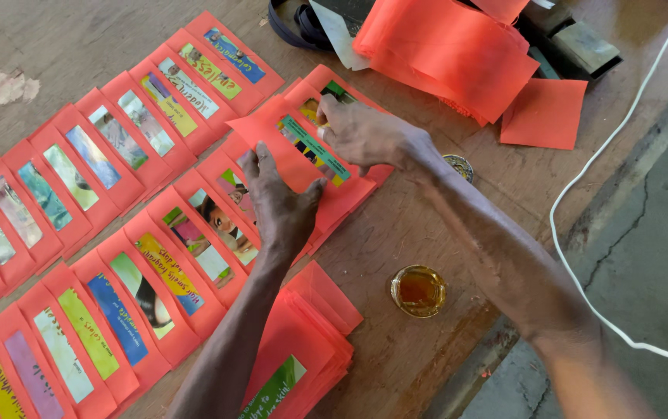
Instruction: The person applies glue from a small jar onto the edges of orange paper sheets using their finger. They then fold the paper over a printed insert and press it down to secure it. This process is repeated for multiple sheets.
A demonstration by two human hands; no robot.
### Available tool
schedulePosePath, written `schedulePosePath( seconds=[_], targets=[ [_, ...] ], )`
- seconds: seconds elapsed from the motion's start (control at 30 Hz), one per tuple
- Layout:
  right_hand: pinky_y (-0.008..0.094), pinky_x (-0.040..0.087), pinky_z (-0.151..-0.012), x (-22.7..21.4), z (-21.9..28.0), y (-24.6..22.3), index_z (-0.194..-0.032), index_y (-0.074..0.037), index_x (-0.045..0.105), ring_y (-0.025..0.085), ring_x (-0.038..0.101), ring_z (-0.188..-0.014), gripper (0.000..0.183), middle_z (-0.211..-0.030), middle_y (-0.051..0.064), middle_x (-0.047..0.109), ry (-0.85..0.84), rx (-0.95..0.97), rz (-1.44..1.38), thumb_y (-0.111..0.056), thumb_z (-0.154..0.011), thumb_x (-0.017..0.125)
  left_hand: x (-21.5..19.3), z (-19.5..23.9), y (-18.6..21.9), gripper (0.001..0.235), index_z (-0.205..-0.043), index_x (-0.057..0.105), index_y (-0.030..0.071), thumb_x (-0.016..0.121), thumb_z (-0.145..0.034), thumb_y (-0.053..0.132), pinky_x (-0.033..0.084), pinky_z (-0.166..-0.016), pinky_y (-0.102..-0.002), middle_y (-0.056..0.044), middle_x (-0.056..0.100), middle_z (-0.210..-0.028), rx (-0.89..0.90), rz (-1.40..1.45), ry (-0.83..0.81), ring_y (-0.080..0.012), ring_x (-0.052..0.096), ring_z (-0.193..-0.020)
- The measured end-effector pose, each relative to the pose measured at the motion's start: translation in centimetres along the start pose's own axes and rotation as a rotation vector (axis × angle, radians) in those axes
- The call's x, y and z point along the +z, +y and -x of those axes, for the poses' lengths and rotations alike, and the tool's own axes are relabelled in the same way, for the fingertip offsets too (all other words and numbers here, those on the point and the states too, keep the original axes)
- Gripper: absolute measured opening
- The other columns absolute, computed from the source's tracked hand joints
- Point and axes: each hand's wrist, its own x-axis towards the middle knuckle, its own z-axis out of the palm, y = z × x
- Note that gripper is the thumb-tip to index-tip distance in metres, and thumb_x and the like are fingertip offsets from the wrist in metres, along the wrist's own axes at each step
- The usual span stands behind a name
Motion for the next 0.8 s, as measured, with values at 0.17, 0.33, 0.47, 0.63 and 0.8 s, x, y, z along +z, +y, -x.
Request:
schedulePosePath(
  seconds=[0.17,0.33,0.47,0.63,0.8],
  targets=[
    [0.043,0.059,-0.064,0.5,-0.3,0.1,-0.128,-0.001,0.041,0.028,0.072,-0.060,0.037,-0.105,0.019,0.069,0.001,0.009,0.006,-0.028,-0.103,0.042,-1.8,0.4,1.3,0.104,-0.159,0.023,0.005,0.086,-0.079,0.021,0.047,-0.101,-0.046,-0.023,0.034,-0.148,-0.064,-0.010,-0.013,-0.0367,0.055,-0.115],
    [0.046,0.058,-0.072,0.8,-0.2,0.4,-0.129,-0.005,0.039,0.034,0.073,-0.077,0.034,-0.108,0.020,0.068,-0.015,0.101,0.015,-0.028,-0.104,0.042,-4.6,1.1,2.4,0.107,-0.164,0.012,0.019,0.080,-0.081,0.016,0.051,-0.088,-0.046,-0.022,0.023,-0.152,-0.130,-0.029,-0.067,-0.0316,0.063,-0.098],
    [0.050,0.049,-0.090,1.5,-0.9,1.1,-0.124,-0.004,0.037,0.036,0.064,-0.113,0.031,-0.118,0.020,0.065,0.253,-0.261,0.124,-0.025,-0.106,0.052,-5.4,2.2,2.2,0.112,-0.166,0.014,0.021,0.084,-0.079,0.010,0.051,-0.093,-0.047,-0.023,0.024,-0.151,0.181,-0.134,0.075,-0.0428,0.050,-0.123],
    [0.049,0.048,-0.090,0.5,2.2,-1.3,-0.126,-0.006,0.037,0.035,0.063,-0.112,0.028,-0.125,0.016,0.064,0.389,-0.493,0.085,-0.020,-0.111,0.055,-7.3,3.9,3.8,0.102,-0.164,0.020,0.020,0.076,-0.082,0.001,0.055,-0.079,-0.039,-0.019,0.028,-0.149,0.232,-0.026,0.024,-0.0304,0.059,-0.107],
    [0.040,0.050,-0.079,1.2,9.4,-5.2,-0.137,-0.006,0.045,0.025,0.056,-0.083,0.036,-0.093,0.011,0.054,0.450,-0.560,0.008,-0.009,-0.103,0.056,-9.9,7.1,4.6,0.068,-0.149,0.047,0.010,0.072,-0.087,0.000,0.058,-0.069,-0.032,-0.017,0.043,-0.140,0.366,0.098,-0.039,-0.0256,0.062,-0.104]
  ],
)
